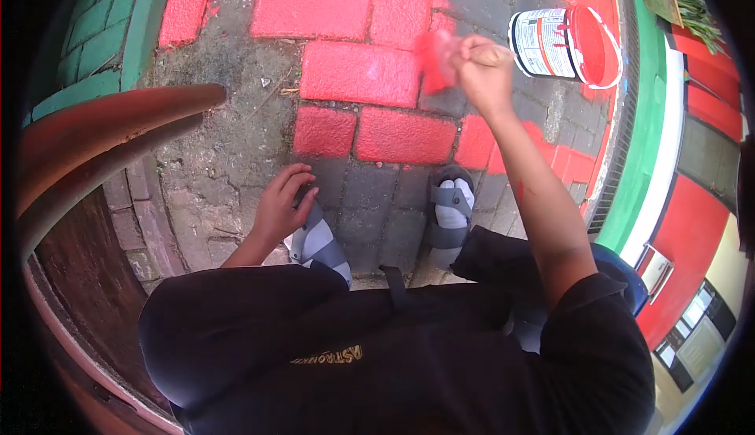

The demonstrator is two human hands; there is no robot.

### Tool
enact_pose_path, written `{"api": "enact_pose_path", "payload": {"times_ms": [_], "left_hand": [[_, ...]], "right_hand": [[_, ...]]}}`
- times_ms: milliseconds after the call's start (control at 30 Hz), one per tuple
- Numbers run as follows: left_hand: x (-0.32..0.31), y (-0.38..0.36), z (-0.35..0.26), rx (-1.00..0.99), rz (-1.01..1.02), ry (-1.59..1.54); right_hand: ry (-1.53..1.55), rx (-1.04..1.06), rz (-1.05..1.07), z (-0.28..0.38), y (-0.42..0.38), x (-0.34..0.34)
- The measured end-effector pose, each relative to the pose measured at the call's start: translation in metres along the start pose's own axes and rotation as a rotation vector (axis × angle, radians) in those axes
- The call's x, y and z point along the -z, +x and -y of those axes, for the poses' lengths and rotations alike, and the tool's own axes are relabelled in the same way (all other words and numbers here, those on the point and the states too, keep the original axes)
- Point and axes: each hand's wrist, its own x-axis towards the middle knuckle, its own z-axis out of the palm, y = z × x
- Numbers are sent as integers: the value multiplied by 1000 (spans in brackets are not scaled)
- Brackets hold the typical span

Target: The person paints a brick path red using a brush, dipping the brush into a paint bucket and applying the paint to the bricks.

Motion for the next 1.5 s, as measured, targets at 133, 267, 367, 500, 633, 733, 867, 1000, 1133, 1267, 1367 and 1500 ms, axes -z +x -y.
{"api": "enact_pose_path", "payload": {"times_ms": [133, 267, 367, 500, 633, 733, 867, 1000, 1133, 1267, 1367, 1500], "left_hand": [[0, -2, -8, 88, -15, -99], [0, -3, 0, -30, -27, -3], [-2, -9, 6, 14, -26, -47], [-2, -12, 4, 0, -70, -47], [-1, -15, 4, -34, -69, 17], [0, -13, 6, -15, -74, 5], [-2, -13, 6, 32, -55, -49], [-1, -8, 3, 22, -62, -37], [-2, -10, 2, 17, -64, -58], [-1, -11, 8, 12, -76, -60], [-1, -13, 5, 29, -132, -106], [3, -10, 6, -63, -184, -48]], "right_hand": [[-93, 19, 38, 17, -27, -14], [-122, 353, 461, 49, -63, -30], [567, -51, 432, 42, -52, -32], [156, -209, 115, 0, 24, -3], [187, 30, 210, -26, 5, -20], [54, 319, 402, 12, -42, -17], [118, -138, 322, 28, -34, 2], [108, -253, -125, -5, -15, -9], [-242, -102, -198, 33, -37, -58], [201, -39, -69, 49, -31, -62], [526, -506, -197, 13, -17, -39], [96, -351, -411, -40, 27, -18]]}}
